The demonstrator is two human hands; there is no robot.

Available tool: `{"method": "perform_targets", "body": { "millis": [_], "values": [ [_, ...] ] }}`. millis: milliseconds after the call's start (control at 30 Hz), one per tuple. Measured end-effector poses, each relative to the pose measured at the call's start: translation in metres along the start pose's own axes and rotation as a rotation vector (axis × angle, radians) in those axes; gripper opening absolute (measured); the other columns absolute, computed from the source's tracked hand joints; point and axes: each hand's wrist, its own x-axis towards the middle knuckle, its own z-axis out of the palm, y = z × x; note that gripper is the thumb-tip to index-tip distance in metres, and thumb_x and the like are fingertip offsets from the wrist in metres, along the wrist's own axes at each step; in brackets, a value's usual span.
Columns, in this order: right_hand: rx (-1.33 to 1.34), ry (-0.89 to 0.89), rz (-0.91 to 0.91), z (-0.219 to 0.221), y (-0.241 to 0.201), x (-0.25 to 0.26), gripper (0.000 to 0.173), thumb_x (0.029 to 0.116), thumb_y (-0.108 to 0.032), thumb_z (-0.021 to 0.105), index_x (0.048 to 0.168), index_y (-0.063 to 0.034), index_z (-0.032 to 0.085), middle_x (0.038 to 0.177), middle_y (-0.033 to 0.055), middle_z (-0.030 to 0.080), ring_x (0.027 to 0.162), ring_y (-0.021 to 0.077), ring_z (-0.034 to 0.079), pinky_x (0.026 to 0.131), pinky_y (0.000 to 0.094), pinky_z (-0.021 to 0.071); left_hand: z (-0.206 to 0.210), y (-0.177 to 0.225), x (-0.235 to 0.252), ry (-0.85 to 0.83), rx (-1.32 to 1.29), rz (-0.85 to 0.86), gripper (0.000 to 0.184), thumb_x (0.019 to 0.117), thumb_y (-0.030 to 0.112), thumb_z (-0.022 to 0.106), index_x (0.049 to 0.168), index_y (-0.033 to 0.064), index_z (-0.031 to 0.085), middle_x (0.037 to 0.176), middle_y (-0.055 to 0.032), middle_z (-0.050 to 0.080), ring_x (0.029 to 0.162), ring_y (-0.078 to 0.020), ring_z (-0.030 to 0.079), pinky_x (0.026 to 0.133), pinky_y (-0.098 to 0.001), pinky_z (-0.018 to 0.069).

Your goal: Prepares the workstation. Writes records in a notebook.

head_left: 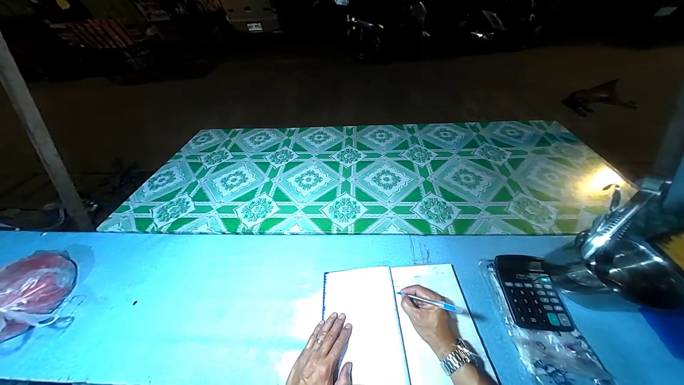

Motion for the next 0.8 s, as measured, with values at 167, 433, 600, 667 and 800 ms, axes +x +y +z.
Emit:
{"method": "perform_targets", "body": {
  "millis": [167, 433, 600, 667, 800],
  "values": [
    [0.014, -0.009, 0.018, -0.0015, 0.0005, -0.0004, 0.012, 0.0829, -0.015, 0.066, 0.085, -0.0089, 0.077, 0.069, -0.0055, 0.068, 0.058, -0.0042, 0.057, 0.055, 0.0148, 0.0483, 0.0016, 0.0005, -0.0011, 0.005, 0.002, -0.008, 0.060, 0.1021, 0.046, 0.039, 0.149, 0.0121, 0.054, 0.157, -0.0096, 0.049, 0.150, -0.0269, 0.039, 0.124, -0.0482, 0.0286],
    [-0.009, -0.003, 0.029, -0.0014, 0.0001, -0.0008, 0.013, 0.0834, -0.015, 0.066, 0.085, -0.0090, 0.077, 0.070, -0.0054, 0.068, 0.058, -0.0034, 0.057, 0.055, 0.0151, 0.0487, 0.0006, 0.0009, -0.0005, 0.012, 0.005, -0.004, 0.060, 0.1017, 0.046, 0.039, 0.149, 0.0119, 0.054, 0.156, -0.0099, 0.050, 0.150, -0.0268, 0.040, 0.124, -0.0480, 0.0290],
    [-0.012, 0.018, 0.013, -0.0008, 0.0018, -0.0006, 0.012, 0.0827, -0.016, 0.066, 0.084, -0.0100, 0.077, 0.068, -0.0064, 0.068, 0.058, -0.0038, 0.057, 0.054, 0.0153, 0.0484, 0.0004, 0.0004, -0.0001, 0.008, 0.008, -0.005, 0.060, 0.1017, 0.046, 0.040, 0.149, 0.0119, 0.054, 0.156, -0.0097, 0.050, 0.150, -0.0267, 0.039, 0.124, -0.0477, 0.0290],
    [-0.012, 0.027, 0.017, -0.0004, 0.0011, 0.0002, 0.012, 0.0828, -0.016, 0.066, 0.084, -0.0102, 0.077, 0.068, -0.0064, 0.067, 0.057, -0.0039, 0.057, 0.054, 0.0153, 0.0483, -0.0001, -0.0005, 0.0000, 0.007, 0.015, -0.005, 0.060, 0.1018, 0.046, 0.039, 0.148, 0.0119, 0.054, 0.157, -0.0094, 0.050, 0.150, -0.0265, 0.039, 0.124, -0.0472, 0.0289],
    [0.003, 0.024, 0.020, -0.0001, -0.0008, -0.0002, 0.012, 0.0819, -0.015, 0.066, 0.083, -0.0088, 0.076, 0.068, -0.0057, 0.067, 0.057, -0.0044, 0.056, 0.054, 0.0141, 0.0475, -0.0005, 0.0000, -0.0001, 0.001, 0.014, -0.005, 0.060, 0.1017, 0.046, 0.040, 0.149, 0.0121, 0.054, 0.157, -0.0090, 0.049, 0.150, -0.0267, 0.039, 0.124, -0.0475, 0.0291]
  ]
}}
